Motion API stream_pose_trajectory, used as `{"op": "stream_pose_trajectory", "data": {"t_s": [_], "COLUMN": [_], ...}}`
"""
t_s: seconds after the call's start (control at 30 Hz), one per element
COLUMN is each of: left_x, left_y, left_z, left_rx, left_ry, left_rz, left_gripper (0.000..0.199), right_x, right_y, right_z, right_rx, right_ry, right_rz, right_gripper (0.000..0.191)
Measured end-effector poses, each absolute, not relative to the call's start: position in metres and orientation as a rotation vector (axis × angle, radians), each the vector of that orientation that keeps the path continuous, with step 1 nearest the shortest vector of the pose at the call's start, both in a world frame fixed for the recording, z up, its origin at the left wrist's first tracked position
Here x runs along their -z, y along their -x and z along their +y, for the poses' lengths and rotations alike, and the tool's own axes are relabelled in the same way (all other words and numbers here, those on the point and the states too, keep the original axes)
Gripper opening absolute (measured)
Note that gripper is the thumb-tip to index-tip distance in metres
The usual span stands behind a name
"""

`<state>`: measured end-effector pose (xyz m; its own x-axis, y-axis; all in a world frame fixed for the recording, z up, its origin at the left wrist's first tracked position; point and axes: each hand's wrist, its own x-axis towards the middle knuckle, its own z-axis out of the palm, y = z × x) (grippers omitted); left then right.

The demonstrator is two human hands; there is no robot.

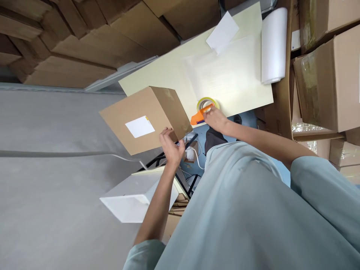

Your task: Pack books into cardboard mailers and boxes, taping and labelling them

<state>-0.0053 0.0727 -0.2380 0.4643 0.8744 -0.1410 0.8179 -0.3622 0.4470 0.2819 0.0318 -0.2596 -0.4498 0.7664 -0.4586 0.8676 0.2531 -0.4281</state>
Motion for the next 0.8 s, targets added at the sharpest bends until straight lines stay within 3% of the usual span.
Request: {"op": "stream_pose_trajectory", "data": {"t_s": [0.17,0.37,0.8], "left_x": [0.248,0.313,0.295], "left_y": [-0.055,-0.108,-0.032], "left_z": [0.148,0.234,0.131], "left_rx": [-0.41,-0.403,-0.293], "left_ry": [-2.209,-2.024,-2.249], "left_rz": [1.638,1.757,1.317], "left_gripper": [0.068,0.048,0.044], "right_x": [0.252,0.271,0.265], "right_y": [-0.264,-0.265,-0.203], "right_z": [0.015,0.002,-0.02], "right_rx": [0.833,0.853,1.098], "right_ry": [-1.78,-1.918,-1.546], "right_rz": [2.188,2.163,2.302], "right_gripper": [0.046,0.043,0.046]}}
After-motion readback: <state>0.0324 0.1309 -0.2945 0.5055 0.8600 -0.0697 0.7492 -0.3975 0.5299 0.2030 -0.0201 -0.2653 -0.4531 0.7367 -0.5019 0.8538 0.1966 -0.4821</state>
